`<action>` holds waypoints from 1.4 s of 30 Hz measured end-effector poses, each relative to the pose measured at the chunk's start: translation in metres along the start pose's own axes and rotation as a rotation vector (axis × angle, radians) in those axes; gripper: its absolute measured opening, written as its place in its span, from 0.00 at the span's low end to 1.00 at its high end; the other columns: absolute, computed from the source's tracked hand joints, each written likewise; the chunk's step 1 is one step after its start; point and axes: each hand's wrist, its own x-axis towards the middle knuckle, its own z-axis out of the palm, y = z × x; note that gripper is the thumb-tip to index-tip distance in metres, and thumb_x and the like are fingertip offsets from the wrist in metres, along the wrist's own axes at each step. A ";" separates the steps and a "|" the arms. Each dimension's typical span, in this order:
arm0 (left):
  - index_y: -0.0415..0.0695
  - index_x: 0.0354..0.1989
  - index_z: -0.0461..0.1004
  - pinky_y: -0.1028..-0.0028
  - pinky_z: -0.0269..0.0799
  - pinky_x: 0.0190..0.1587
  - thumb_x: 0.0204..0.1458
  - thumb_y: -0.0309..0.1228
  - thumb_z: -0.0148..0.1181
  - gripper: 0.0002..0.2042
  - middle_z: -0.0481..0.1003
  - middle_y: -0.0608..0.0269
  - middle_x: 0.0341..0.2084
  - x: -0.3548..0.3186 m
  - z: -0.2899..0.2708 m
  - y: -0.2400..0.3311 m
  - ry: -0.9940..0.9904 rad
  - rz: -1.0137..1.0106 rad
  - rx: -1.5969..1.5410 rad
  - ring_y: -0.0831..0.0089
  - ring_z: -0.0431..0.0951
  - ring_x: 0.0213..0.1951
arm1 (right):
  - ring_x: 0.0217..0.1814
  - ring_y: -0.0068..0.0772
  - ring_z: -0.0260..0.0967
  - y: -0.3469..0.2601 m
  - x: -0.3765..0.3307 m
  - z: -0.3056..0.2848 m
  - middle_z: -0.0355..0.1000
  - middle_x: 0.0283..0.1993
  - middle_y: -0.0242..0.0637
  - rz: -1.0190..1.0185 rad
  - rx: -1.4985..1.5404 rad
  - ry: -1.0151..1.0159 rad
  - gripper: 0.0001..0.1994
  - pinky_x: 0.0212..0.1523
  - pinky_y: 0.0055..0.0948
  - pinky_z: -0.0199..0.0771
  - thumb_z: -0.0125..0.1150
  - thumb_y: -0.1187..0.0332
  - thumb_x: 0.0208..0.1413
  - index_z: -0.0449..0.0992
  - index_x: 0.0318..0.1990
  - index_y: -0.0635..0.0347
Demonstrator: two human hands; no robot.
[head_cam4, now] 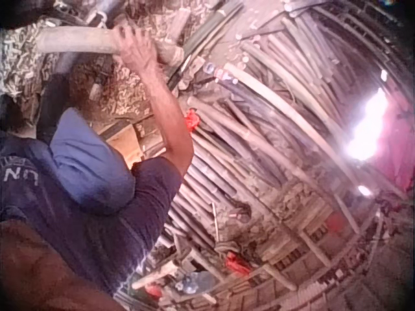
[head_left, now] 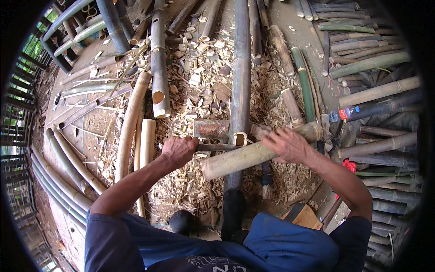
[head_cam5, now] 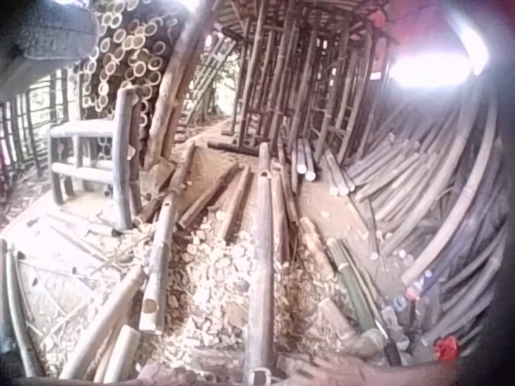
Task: The person uses a knife to carve and fit bamboo poles together, inserting smaller bamboo segments into pre-cut holes in a larger bamboo pole.
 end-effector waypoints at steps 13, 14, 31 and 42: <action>0.40 0.46 0.69 0.56 0.77 0.36 0.62 0.32 0.51 0.09 0.77 0.55 0.35 0.002 0.013 -0.010 0.047 0.015 0.051 0.59 0.83 0.33 | 0.48 0.38 0.70 -0.030 0.011 -0.012 0.68 0.44 0.39 -0.069 0.047 0.018 0.39 0.46 0.40 0.74 0.79 0.52 0.38 0.67 0.57 0.58; 0.42 0.47 0.68 0.58 0.78 0.36 0.62 0.32 0.52 0.10 0.77 0.55 0.36 0.005 0.019 -0.010 0.087 0.026 0.049 0.60 0.83 0.33 | 0.46 0.39 0.70 -0.029 0.010 -0.014 0.68 0.45 0.40 -0.130 0.104 0.044 0.38 0.45 0.39 0.73 0.78 0.53 0.38 0.68 0.57 0.57; 0.45 0.36 0.73 0.57 0.76 0.29 0.59 0.42 0.59 0.13 0.77 0.57 0.22 0.019 0.007 0.008 0.150 0.007 -0.181 0.61 0.80 0.23 | 0.39 0.32 0.68 -0.079 -0.002 -0.022 0.66 0.38 0.32 -0.021 0.119 0.066 0.39 0.37 0.33 0.67 0.80 0.52 0.32 0.68 0.54 0.55; 0.38 0.45 0.66 0.56 0.77 0.32 0.63 0.30 0.46 0.08 0.77 0.47 0.34 0.015 0.012 0.025 0.038 0.024 0.022 0.56 0.82 0.32 | 0.48 0.35 0.69 0.003 -0.020 0.014 0.68 0.46 0.36 0.105 -0.044 -0.007 0.43 0.45 0.37 0.71 0.81 0.53 0.34 0.67 0.60 0.55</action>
